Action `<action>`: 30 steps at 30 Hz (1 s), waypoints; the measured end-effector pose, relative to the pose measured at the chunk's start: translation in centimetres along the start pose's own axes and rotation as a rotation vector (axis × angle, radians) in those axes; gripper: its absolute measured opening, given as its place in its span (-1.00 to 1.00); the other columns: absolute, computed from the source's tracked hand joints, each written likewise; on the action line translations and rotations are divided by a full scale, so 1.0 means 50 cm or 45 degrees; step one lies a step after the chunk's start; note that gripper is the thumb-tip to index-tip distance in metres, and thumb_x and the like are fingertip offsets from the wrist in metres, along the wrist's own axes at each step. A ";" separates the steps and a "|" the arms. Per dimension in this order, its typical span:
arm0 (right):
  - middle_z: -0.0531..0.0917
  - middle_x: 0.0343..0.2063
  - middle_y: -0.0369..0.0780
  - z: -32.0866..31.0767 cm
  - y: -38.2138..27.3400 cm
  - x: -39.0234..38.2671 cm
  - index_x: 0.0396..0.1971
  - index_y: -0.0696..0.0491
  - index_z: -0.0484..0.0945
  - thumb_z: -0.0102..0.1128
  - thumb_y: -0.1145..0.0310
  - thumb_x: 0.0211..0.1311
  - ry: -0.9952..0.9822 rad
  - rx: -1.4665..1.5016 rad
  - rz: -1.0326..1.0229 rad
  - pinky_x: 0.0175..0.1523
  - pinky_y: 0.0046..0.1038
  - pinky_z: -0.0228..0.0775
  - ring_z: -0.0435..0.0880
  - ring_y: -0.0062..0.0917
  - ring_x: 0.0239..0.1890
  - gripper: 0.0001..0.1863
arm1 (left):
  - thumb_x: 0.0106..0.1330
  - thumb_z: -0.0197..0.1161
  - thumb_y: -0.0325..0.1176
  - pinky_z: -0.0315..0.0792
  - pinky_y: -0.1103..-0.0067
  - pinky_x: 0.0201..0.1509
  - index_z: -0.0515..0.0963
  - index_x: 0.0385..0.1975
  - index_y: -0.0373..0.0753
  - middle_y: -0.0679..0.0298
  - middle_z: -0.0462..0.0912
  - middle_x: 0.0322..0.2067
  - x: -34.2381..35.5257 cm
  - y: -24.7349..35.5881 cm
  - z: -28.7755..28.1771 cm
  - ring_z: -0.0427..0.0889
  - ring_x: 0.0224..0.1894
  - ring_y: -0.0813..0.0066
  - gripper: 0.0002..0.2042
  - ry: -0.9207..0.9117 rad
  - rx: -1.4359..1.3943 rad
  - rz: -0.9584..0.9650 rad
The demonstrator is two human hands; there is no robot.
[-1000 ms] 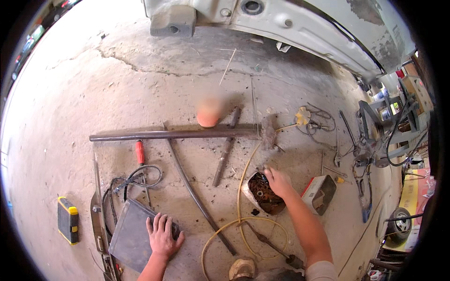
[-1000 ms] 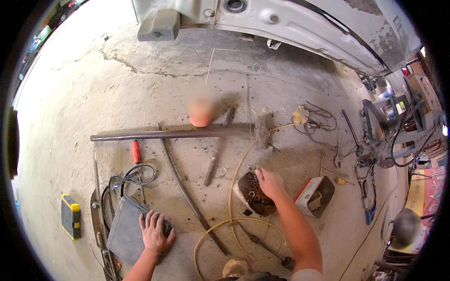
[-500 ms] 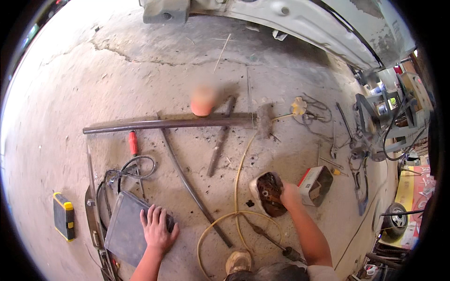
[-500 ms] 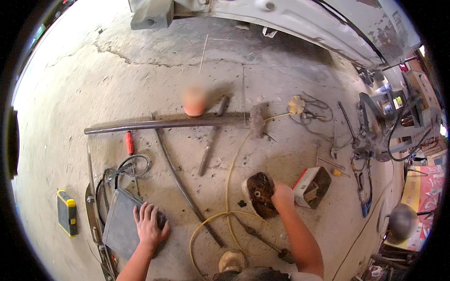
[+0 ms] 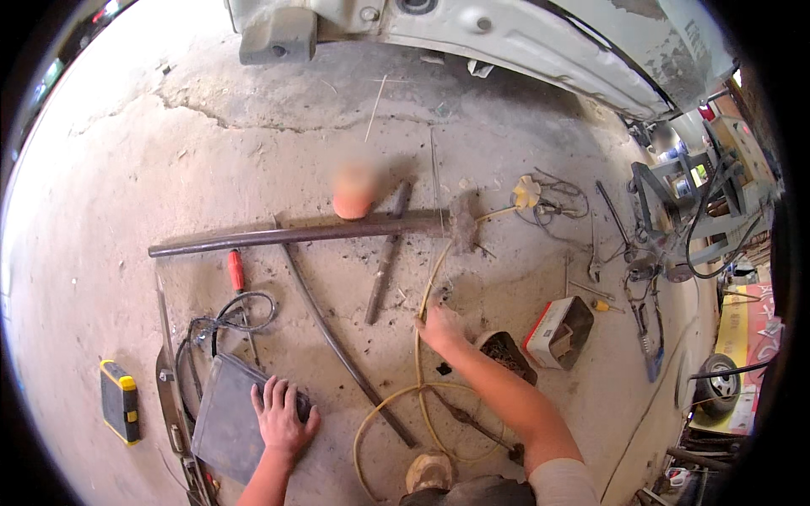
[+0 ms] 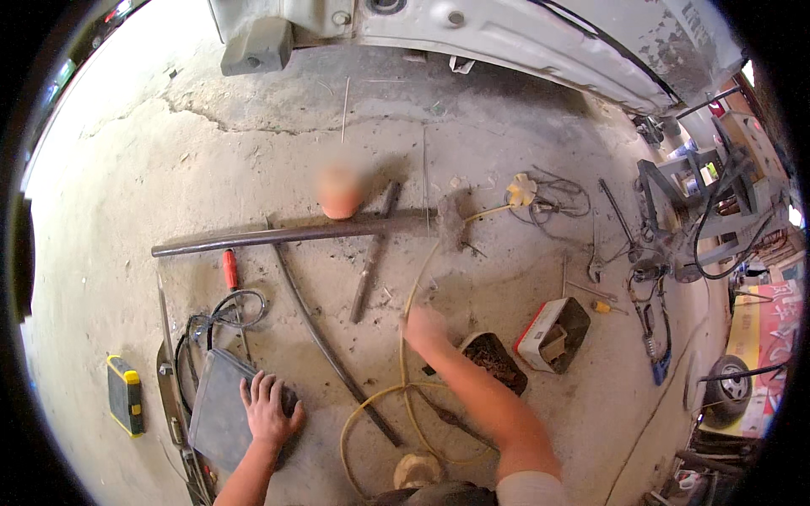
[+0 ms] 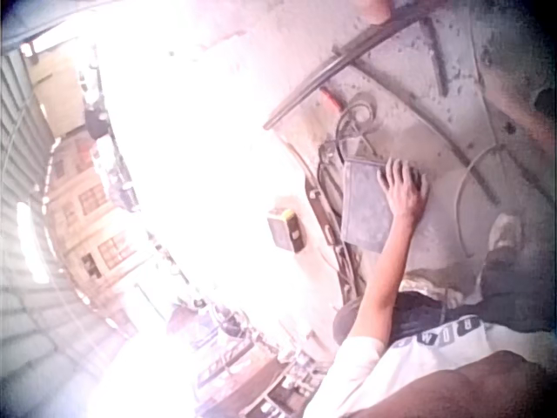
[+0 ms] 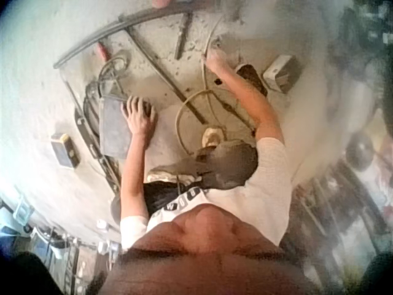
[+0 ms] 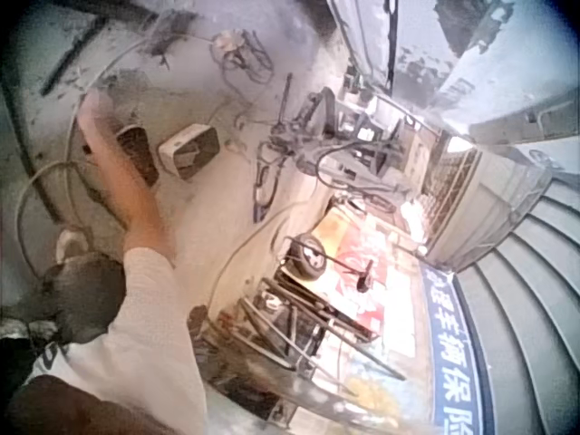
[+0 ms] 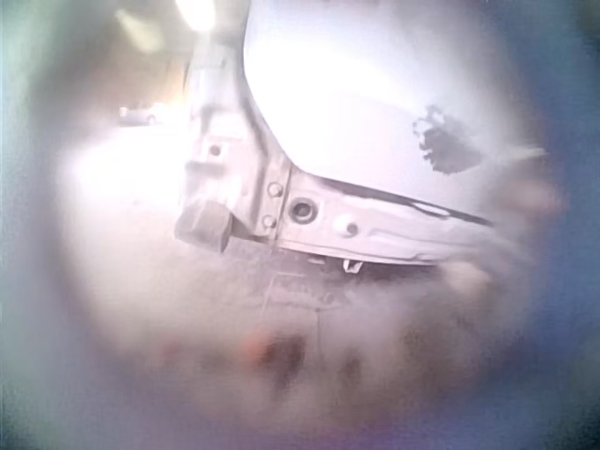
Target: The person repairs a detached car bumper in a workshop. They use a screwdriver to adjust internal components and a heat gun to apply heat to the plastic surface, likely for reshaping or adhesion.
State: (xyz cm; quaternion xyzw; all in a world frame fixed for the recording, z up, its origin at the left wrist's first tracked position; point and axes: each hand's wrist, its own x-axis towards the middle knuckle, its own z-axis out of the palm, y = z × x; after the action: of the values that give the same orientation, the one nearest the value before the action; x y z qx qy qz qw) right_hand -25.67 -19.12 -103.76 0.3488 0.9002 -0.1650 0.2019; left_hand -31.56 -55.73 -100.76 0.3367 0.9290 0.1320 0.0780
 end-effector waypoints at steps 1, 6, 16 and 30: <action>0.67 -0.36 0.03 0.009 -0.002 0.008 0.20 0.19 0.25 0.24 0.27 0.15 -0.009 0.095 0.023 -0.20 -0.11 0.54 0.69 -0.09 -0.24 -0.35 | -0.03 0.35 -0.10 -0.12 0.00 0.47 0.49 -0.01 -0.26 0.13 0.46 0.05 -0.002 0.003 -0.001 0.27 0.31 0.11 -0.44 -0.002 -0.002 0.001; 0.67 -0.43 -0.01 -0.040 0.011 -0.035 0.29 0.10 0.15 0.28 0.32 0.09 0.016 0.093 0.080 -0.21 -0.14 0.55 0.69 -0.09 -0.30 -0.24 | -0.04 0.36 -0.13 -0.11 0.00 0.46 0.49 -0.04 -0.27 0.12 0.46 0.04 0.002 0.000 -0.007 0.28 0.30 0.10 -0.46 0.040 -0.015 0.003; 0.68 -0.48 -0.01 -0.155 0.083 -0.249 0.07 0.15 0.51 0.18 0.41 0.04 0.425 0.415 0.090 -0.26 -0.18 0.55 0.70 -0.11 -0.42 -0.50 | -0.03 0.36 -0.15 -0.12 0.00 0.47 0.49 -0.05 -0.26 0.12 0.45 0.03 -0.006 0.002 -0.007 0.27 0.30 0.08 -0.47 0.056 -0.012 -0.003; 0.60 -0.61 -0.17 -0.044 -0.074 -0.509 -0.11 0.03 0.59 0.24 0.38 0.15 0.169 0.871 -1.092 -0.47 -0.29 0.47 0.64 -0.24 -0.57 -0.72 | 0.36 0.17 -0.10 0.27 0.31 0.26 0.52 -0.01 -0.35 0.10 0.58 -0.17 0.038 0.126 0.007 0.50 0.08 0.17 -0.58 -0.285 -0.944 -0.234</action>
State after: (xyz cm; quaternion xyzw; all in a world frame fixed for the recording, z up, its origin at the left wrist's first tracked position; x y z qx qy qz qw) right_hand -11.63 -35.03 -89.09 0.0063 0.8673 -0.4934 -0.0654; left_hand -29.13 -49.81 -99.32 0.2135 0.8305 0.4134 0.3063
